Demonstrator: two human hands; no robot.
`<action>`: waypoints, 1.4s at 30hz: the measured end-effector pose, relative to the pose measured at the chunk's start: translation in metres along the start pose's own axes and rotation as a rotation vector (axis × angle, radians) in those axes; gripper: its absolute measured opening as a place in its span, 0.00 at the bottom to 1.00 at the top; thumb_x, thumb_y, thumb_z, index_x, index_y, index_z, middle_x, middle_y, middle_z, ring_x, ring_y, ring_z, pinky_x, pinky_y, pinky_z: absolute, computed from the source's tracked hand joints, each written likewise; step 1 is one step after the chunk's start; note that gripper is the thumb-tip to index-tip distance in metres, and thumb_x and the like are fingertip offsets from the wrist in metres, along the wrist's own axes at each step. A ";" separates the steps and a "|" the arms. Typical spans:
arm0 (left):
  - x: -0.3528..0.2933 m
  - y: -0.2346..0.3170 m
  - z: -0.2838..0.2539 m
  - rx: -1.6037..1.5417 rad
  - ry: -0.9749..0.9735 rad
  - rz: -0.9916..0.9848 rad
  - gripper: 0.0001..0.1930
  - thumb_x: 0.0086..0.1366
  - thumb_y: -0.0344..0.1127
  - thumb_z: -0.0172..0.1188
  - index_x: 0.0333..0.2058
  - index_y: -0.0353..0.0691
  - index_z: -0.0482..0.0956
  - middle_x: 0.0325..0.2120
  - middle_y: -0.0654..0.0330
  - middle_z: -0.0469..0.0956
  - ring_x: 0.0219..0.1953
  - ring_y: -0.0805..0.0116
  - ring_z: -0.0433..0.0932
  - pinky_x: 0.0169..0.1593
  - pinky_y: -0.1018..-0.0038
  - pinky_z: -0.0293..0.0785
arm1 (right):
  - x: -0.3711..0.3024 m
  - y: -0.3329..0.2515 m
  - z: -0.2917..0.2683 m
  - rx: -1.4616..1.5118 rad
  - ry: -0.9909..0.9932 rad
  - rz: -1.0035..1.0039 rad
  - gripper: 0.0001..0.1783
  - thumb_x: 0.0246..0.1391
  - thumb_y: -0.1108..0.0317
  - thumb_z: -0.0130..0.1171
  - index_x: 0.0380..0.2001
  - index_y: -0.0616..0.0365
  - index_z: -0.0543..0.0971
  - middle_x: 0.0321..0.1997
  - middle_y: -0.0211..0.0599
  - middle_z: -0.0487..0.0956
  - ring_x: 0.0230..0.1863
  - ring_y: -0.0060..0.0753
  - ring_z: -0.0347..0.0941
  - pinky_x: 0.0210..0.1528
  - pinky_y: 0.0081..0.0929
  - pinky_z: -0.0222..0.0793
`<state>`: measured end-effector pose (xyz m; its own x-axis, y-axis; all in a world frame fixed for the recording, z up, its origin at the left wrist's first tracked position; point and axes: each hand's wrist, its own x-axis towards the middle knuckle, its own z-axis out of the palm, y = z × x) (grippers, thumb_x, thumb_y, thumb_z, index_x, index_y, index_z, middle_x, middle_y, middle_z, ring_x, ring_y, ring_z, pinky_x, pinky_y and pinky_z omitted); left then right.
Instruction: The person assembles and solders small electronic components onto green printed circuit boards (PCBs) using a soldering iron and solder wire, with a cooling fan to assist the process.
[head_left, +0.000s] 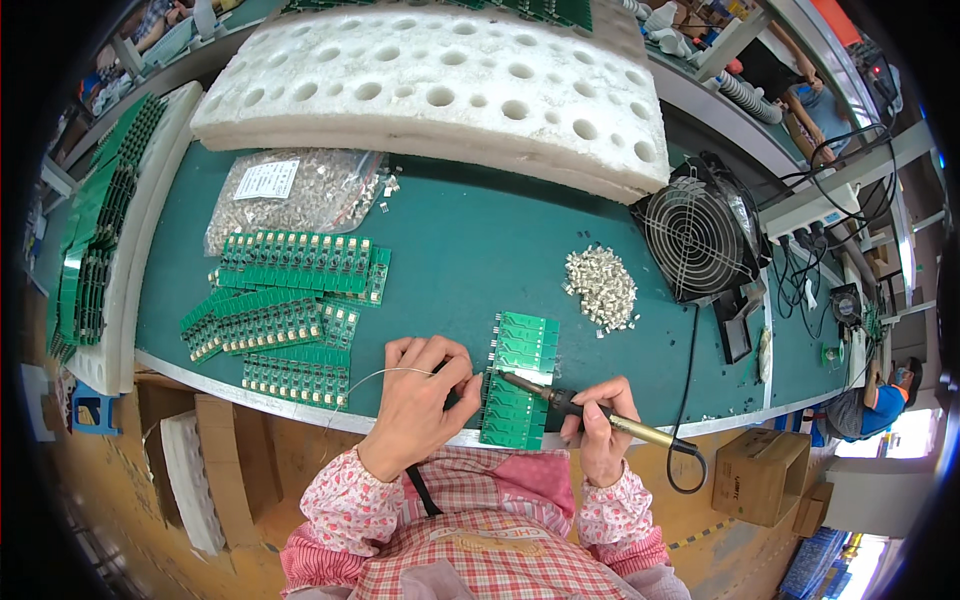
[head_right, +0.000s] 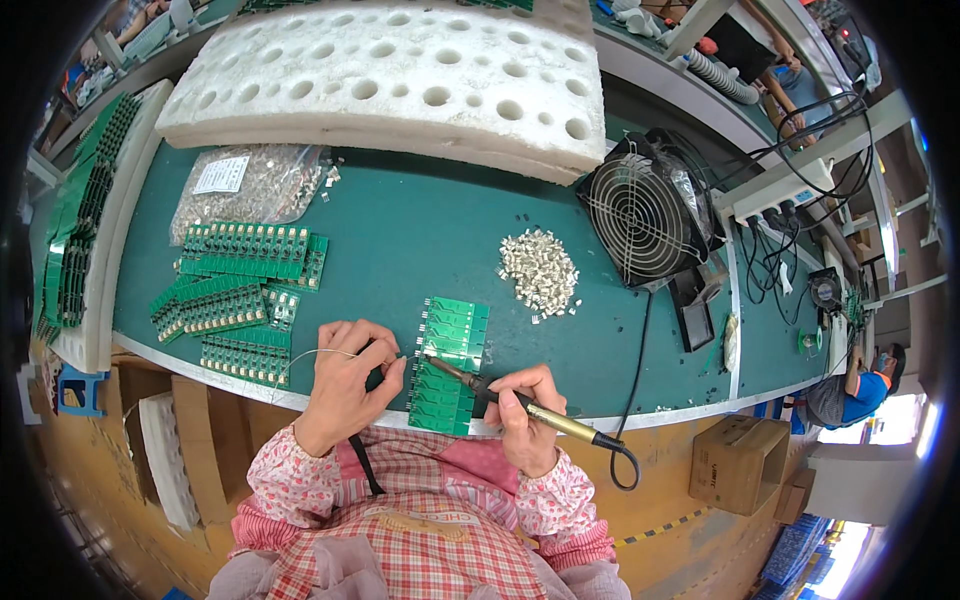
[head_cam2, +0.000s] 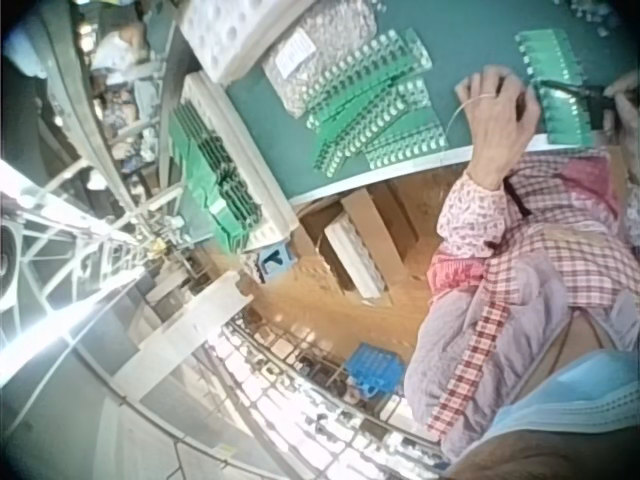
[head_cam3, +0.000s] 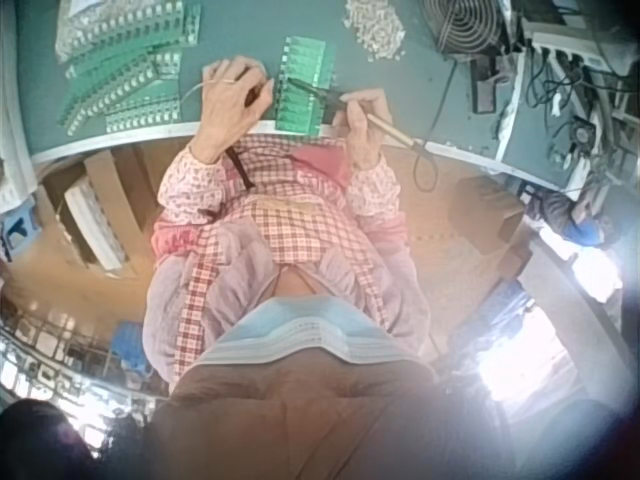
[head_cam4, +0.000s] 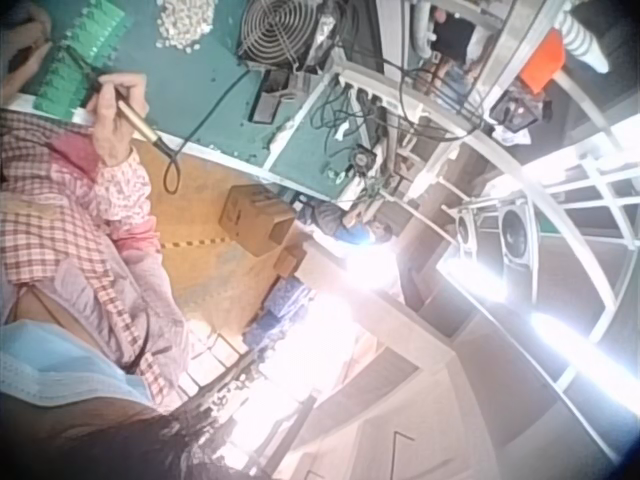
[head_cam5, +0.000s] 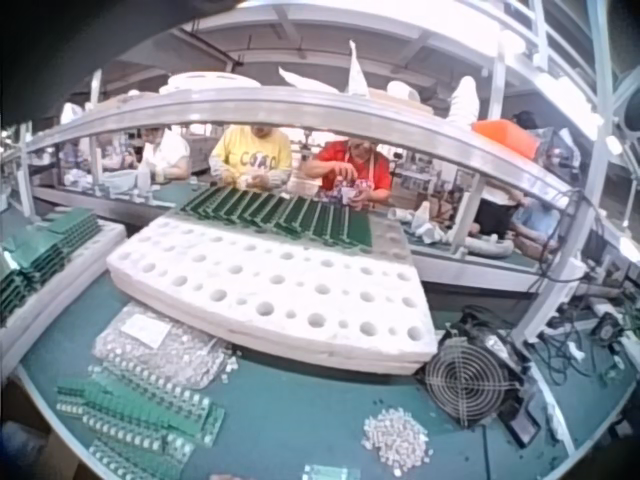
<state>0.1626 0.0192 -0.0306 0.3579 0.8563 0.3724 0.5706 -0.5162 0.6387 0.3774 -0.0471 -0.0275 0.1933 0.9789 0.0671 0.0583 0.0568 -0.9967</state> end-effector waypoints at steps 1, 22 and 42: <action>0.000 0.000 0.000 0.000 0.003 0.000 0.07 0.51 0.28 0.63 0.22 0.42 0.72 0.29 0.66 0.72 0.31 0.65 0.69 0.43 0.67 0.59 | -0.001 0.002 0.000 0.016 0.008 -0.015 0.11 0.59 0.64 0.51 0.33 0.63 0.70 0.16 0.32 0.75 0.15 0.16 0.68 0.18 0.15 0.64; 0.003 0.003 0.002 0.049 -0.007 0.003 0.09 0.52 0.30 0.64 0.20 0.43 0.71 0.30 0.67 0.72 0.34 0.66 0.69 0.43 0.67 0.58 | 0.001 0.001 -0.001 -0.014 -0.031 -0.007 0.10 0.60 0.65 0.51 0.34 0.62 0.71 0.17 0.32 0.76 0.17 0.16 0.69 0.20 0.16 0.65; -0.018 0.022 -0.008 -0.023 -0.033 0.073 0.07 0.52 0.28 0.62 0.26 0.41 0.72 0.30 0.64 0.73 0.34 0.63 0.71 0.43 0.64 0.61 | -0.006 -0.010 -0.008 -0.231 -0.043 -0.305 0.05 0.52 0.72 0.56 0.32 0.62 0.77 0.20 0.36 0.75 0.17 0.27 0.71 0.21 0.20 0.66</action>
<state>0.1627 -0.0079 -0.0173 0.4223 0.8151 0.3965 0.5247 -0.5765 0.6264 0.3836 -0.0553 -0.0176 0.0920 0.9314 0.3523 0.3265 0.3060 -0.8943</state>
